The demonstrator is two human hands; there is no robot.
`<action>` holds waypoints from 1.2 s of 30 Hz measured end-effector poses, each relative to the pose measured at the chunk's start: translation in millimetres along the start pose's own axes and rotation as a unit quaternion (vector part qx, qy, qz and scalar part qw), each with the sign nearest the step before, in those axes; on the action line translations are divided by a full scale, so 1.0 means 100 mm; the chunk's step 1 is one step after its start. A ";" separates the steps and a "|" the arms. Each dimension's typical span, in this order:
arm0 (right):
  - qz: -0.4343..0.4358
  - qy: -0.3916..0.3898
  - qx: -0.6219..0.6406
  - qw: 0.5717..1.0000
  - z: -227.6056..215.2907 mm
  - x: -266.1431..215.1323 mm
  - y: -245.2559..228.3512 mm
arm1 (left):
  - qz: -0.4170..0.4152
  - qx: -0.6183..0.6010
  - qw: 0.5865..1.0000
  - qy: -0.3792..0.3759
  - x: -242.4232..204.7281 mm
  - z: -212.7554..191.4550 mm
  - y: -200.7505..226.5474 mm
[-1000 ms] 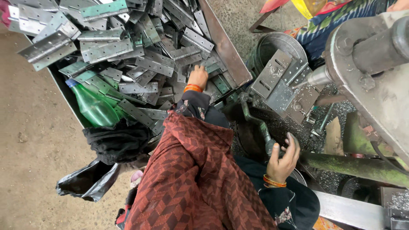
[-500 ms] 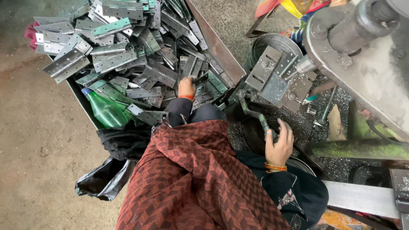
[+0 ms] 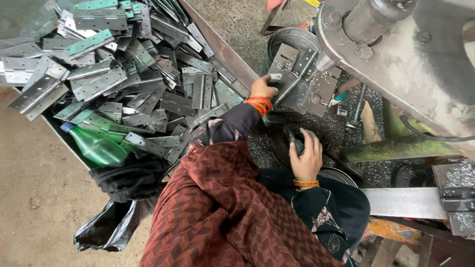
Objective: The person operates a press machine to process metal brackets. They pick up brackets from a pile, place them into the machine, and remove the processed pieces, repeating this cycle continuously.
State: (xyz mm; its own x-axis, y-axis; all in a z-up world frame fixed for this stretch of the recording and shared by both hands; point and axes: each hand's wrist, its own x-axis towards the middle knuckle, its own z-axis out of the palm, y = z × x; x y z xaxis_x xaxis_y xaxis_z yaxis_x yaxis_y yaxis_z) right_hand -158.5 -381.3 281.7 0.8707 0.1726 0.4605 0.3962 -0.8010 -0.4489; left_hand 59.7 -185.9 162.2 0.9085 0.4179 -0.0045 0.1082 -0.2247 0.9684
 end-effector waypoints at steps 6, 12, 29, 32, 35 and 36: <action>0.015 -0.015 -0.012 1.000 0.02 0.02 0.02 | 0.320 0.394 0.857 -0.086 -0.67 -0.05 0.37; 0.029 -0.052 -0.050 0.997 0.03 0.03 0.07 | 0.351 0.489 0.777 -0.185 -1.02 -0.30 0.72; 0.230 -0.262 -0.114 0.930 0.75 -0.80 0.78 | 0.385 0.508 0.755 -0.152 -0.57 0.07 0.43; 0.222 -0.230 -0.089 0.943 0.85 -0.96 0.87 | 0.379 0.490 0.774 -0.132 -0.63 0.07 0.46; 0.229 -0.242 -0.081 0.939 0.70 -0.88 0.85 | 0.360 0.487 0.779 -0.160 -0.70 0.08 0.48; 0.223 -0.249 -0.078 0.939 0.65 -0.74 0.82 | 0.348 0.494 0.778 -0.171 -0.66 0.06 0.50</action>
State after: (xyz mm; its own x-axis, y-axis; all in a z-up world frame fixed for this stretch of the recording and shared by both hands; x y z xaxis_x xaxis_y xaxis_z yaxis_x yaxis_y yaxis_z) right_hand -171.3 -422.6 161.2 0.9836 0.0159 -0.1797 -0.0537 -0.9250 -0.3762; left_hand 7.5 -229.8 209.1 0.9222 -0.3281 0.2048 -0.3535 -0.9298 0.1023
